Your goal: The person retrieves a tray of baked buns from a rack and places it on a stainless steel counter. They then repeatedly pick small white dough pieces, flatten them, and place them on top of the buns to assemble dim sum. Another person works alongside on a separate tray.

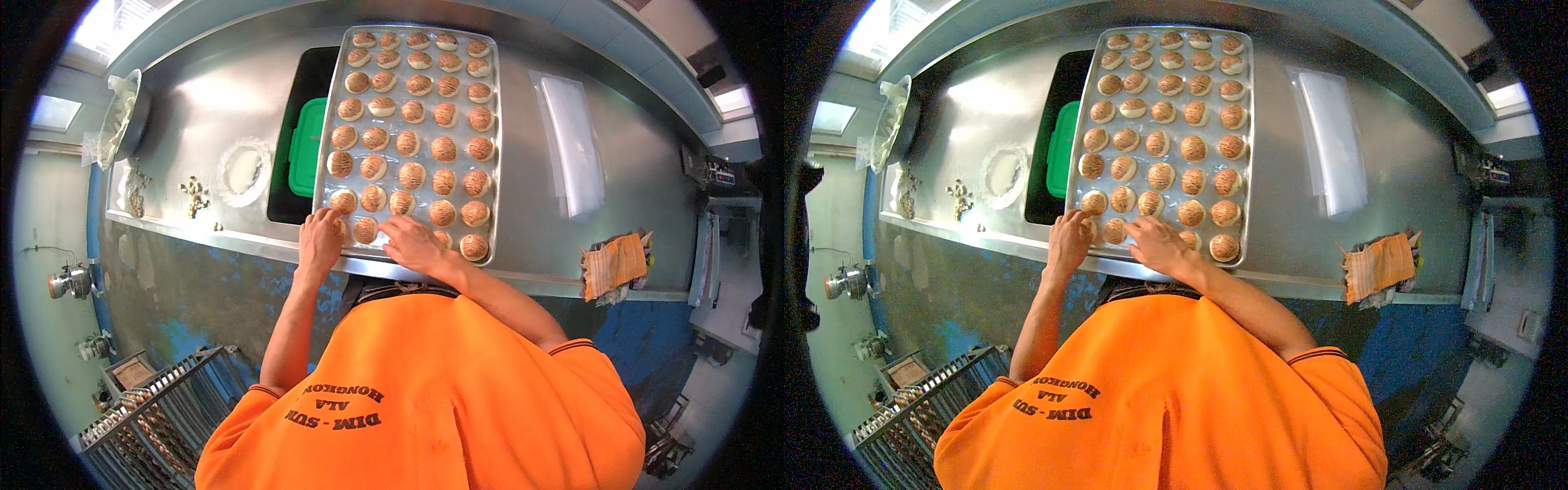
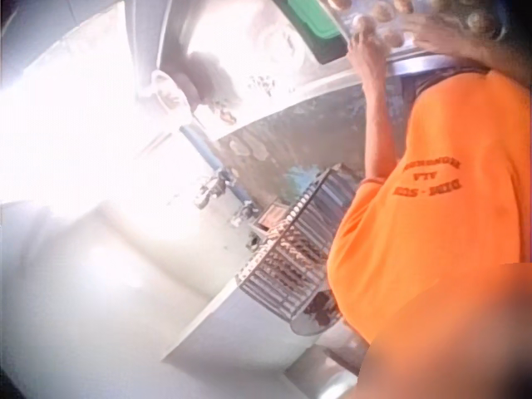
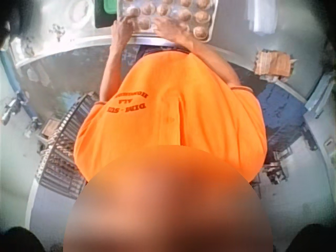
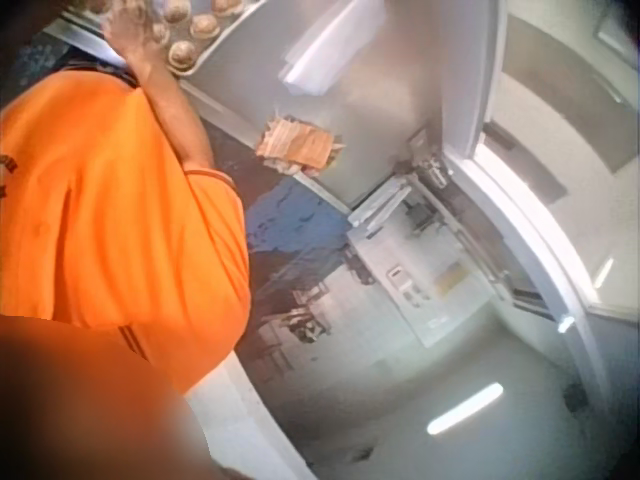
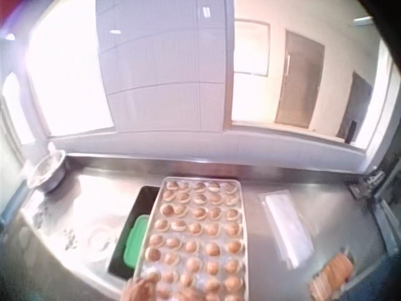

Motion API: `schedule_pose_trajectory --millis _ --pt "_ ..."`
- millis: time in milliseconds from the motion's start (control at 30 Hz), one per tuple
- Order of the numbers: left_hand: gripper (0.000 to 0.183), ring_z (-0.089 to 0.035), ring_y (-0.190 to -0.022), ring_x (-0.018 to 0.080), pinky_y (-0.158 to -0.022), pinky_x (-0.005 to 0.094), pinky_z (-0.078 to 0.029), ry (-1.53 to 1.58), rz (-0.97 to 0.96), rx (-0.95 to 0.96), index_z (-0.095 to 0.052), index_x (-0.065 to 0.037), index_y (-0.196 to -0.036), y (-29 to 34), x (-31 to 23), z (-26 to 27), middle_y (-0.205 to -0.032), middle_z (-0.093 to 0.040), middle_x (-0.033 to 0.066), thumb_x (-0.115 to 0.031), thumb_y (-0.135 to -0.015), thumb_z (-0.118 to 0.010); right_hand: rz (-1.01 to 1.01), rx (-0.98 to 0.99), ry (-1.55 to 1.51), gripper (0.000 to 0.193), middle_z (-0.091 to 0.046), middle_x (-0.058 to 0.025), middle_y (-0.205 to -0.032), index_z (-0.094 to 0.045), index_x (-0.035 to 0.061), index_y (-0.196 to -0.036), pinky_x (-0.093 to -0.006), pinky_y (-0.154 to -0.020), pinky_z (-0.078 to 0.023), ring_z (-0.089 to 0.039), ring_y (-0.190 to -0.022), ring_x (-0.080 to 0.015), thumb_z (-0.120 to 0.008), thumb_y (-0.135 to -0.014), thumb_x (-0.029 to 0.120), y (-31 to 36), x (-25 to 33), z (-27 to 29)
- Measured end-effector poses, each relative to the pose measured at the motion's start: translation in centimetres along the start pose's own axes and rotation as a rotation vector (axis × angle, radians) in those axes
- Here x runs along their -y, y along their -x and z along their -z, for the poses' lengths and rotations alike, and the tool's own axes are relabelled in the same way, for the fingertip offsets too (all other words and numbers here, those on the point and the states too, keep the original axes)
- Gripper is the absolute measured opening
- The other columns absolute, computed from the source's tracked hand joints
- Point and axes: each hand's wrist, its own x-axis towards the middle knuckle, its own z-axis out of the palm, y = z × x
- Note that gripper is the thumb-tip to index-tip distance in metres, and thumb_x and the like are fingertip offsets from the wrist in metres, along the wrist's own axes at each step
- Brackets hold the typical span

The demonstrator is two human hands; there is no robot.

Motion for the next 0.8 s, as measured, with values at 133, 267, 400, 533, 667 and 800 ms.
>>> schedule_pose_trajectory --millis 133,267,400,533,667,800 --pt "0.041 -0.060 -0.107 0.0331 -0.089 0.0460 -0.046 -0.052 -0.036 0.082 -0.067 -0.013 -0.119 -0.2 0.2 -0.4 -0.116 -0.065 0.0118 -0.016 -0.078 -0.075 -0.154 0.047 0.185 0.059 -0.058 -0.0186 -0.123 -0.051 0.0006 -0.136 -0.0481 -0.099 -0.048 -0.057 -0.114 -0.0382 -0.074 -0.085 0.021 -3.2 1.6 -3.4" --pt "0.049 -0.058 -0.107 0.0327 -0.088 0.0465 -0.045 -0.085 -0.151 0.072 -0.064 -0.011 -0.116 -0.4 0.1 -1.3 -0.112 -0.060 0.0106 -0.020 -0.071 -0.081 -0.401 0.014 0.216 0.046 -0.053 -0.0239 -0.119 -0.056 -0.0001 -0.116 -0.0523 -0.095 -0.049 -0.056 -0.112 -0.0445 -0.076 -0.080 0.020 -3.0 2.0 -4.6" --pt "0.055 -0.057 -0.107 0.0345 -0.088 0.0478 -0.045 0.011 -0.213 0.157 -0.061 -0.010 -0.116 -1.3 1.9 -0.9 -0.113 -0.058 0.0119 -0.020 -0.068 -0.084 -0.459 -0.136 0.118 0.046 -0.051 -0.0196 -0.111 -0.055 0.0021 -0.108 -0.0504 -0.091 -0.050 -0.056 -0.110 -0.0424 -0.079 -0.074 0.021 -2.2 2.3 -5.1" --pt "0.047 -0.057 -0.104 0.0370 -0.087 0.0479 -0.046 0.330 -0.227 0.209 -0.056 -0.007 -0.110 -2.6 2.7 -0.6 -0.110 -0.056 0.0143 -0.015 -0.071 -0.080 -0.520 -0.471 -0.012 0.037 -0.055 -0.0135 -0.103 -0.054 0.0048 -0.098 -0.0458 -0.081 -0.051 -0.060 -0.097 -0.0376 -0.079 -0.073 0.013 -2.0 1.9 -5.5" --pt "0.047 -0.056 -0.106 0.0385 -0.088 0.0475 -0.046 0.335 -0.354 0.192 -0.052 -0.005 -0.111 -3.3 2.8 -1.2 -0.113 -0.056 0.0159 -0.010 -0.073 -0.078 -0.421 -0.353 0.036 0.041 -0.057 -0.0122 -0.106 -0.055 0.0044 -0.095 -0.0462 -0.078 -0.051 -0.061 -0.099 -0.0377 -0.085 -0.067 0.009 -2.1 1.5 -6.1" --pt "0.047 -0.056 -0.110 0.0352 -0.090 0.0461 -0.046 0.116 -0.444 0.262 -0.053 -0.006 -0.112 -3.1 2.9 -1.3 -0.117 -0.055 0.0149 -0.015 -0.074 -0.080 -0.363 -0.445 0.152 0.042 -0.057 -0.0113 -0.108 -0.057 0.0051 -0.095 -0.0468 -0.083 -0.050 -0.060 -0.103 -0.0366 -0.087 -0.067 0.011 -0.7 1.9 -5.3"
